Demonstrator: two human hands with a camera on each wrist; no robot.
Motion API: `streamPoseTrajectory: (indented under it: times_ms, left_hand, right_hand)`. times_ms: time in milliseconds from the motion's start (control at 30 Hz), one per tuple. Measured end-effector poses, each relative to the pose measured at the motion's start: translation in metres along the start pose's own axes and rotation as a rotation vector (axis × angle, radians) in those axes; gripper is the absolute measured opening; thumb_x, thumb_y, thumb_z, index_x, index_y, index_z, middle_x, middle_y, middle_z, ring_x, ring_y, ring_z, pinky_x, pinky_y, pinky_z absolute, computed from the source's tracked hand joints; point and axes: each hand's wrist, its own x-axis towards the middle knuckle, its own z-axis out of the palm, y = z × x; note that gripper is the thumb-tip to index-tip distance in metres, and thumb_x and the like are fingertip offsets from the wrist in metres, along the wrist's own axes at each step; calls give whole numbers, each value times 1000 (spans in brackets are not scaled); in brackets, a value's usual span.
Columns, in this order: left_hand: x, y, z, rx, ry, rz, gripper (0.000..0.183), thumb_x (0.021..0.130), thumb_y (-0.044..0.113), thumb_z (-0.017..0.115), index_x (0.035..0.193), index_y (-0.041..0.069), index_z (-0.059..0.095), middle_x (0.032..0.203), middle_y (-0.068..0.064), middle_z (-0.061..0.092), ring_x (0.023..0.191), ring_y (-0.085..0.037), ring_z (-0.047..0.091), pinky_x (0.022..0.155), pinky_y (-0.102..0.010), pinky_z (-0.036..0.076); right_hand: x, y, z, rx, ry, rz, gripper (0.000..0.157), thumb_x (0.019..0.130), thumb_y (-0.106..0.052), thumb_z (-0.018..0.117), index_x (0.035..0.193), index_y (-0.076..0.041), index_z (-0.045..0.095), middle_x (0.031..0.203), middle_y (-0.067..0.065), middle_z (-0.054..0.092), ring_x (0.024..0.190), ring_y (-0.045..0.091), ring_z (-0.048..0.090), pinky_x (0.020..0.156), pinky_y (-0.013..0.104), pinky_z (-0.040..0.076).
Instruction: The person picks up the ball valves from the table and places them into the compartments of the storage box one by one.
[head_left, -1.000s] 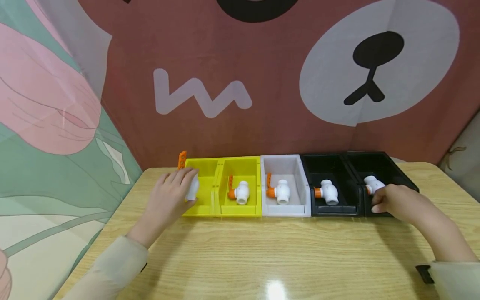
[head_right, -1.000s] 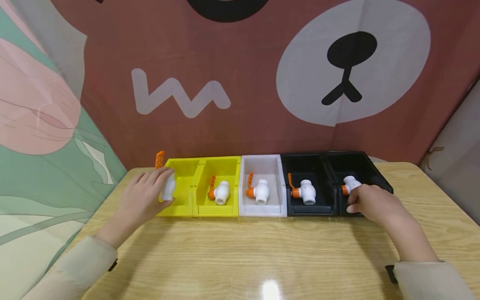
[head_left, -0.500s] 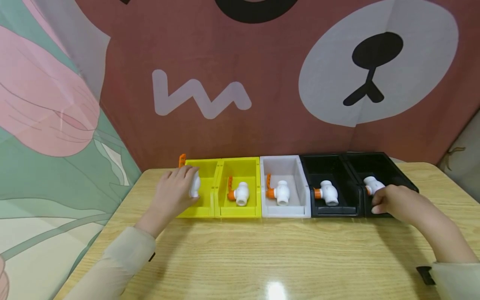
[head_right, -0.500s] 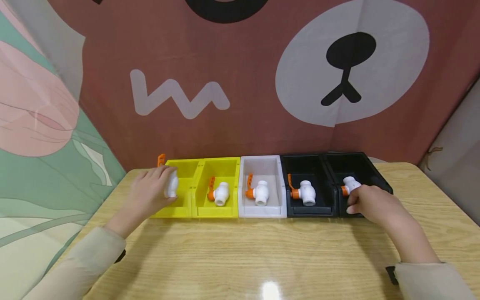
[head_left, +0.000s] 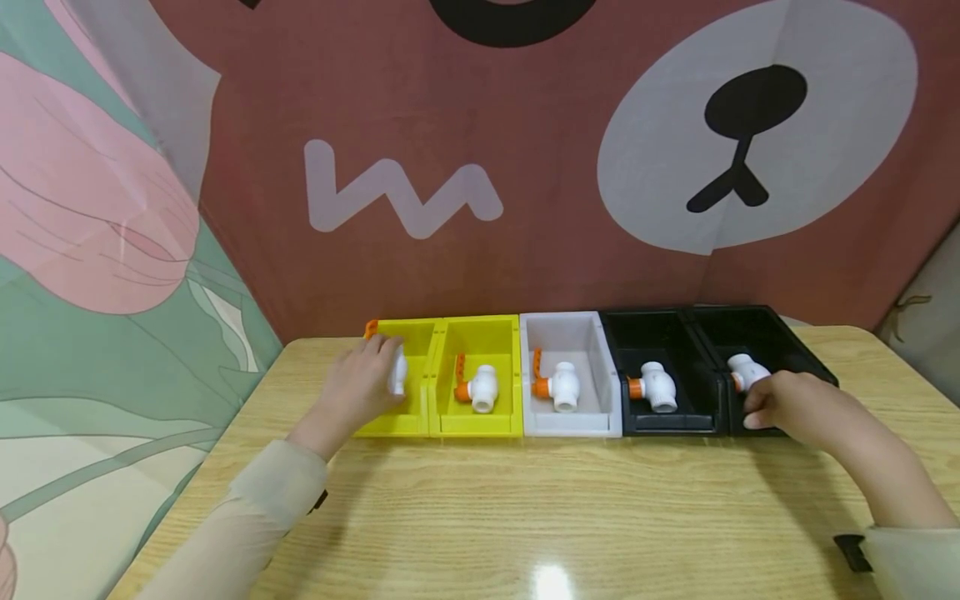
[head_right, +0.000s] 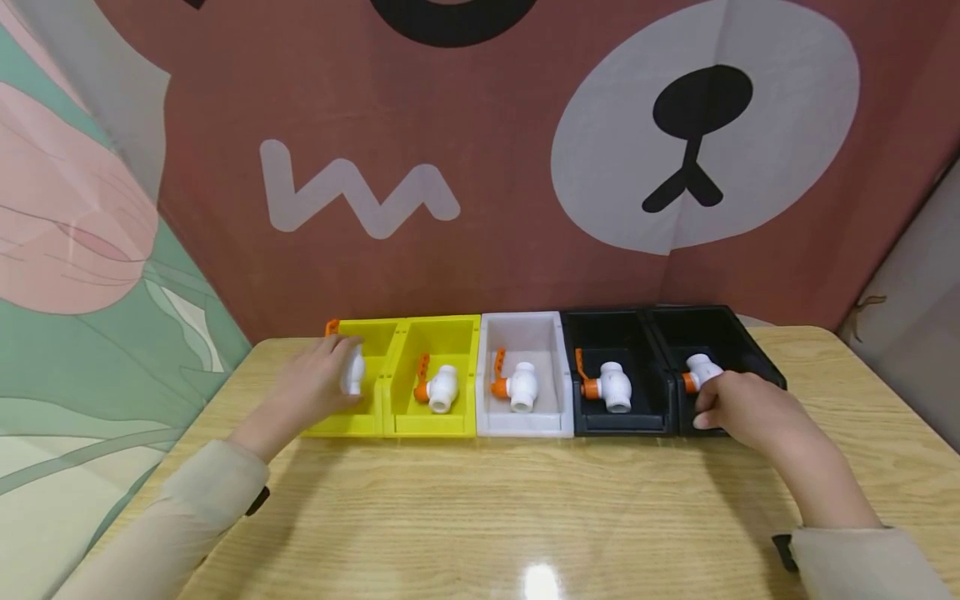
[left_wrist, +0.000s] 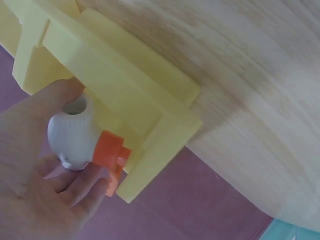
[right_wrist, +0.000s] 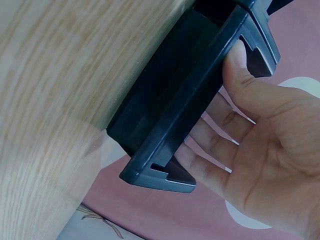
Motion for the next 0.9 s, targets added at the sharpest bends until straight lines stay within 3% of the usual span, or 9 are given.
streamPoseTrajectory:
  times_ms: [200, 700, 900]
  left_hand:
    - [5, 0, 1, -83, -104, -66, 82, 75, 23, 88, 140, -3, 45, 125, -22, 54, 104, -35, 57, 88, -51, 51]
    - [19, 6, 8, -118, -246, -97, 83, 75, 21, 89, 139, -8, 44, 125, -26, 54, 108, -37, 56, 93, -49, 49]
    - [24, 5, 11, -164, -331, -128, 83, 78, 24, 87, 142, -6, 43, 135, -27, 51, 119, -40, 54, 99, -50, 46]
  right_hand:
    - [0, -1, -1, 2, -3, 5, 15, 86, -18, 76, 92, -5, 71, 86, 6, 65, 73, 22, 53, 64, 43, 46]
    - [2, 0, -2, -5, 1, -11, 13, 86, -17, 76, 91, -5, 71, 85, 5, 65, 73, 22, 53, 64, 42, 47]
    - [2, 0, -3, -5, -1, -2, 13, 86, -17, 75, 91, -6, 71, 85, 5, 65, 74, 23, 53, 65, 43, 47]
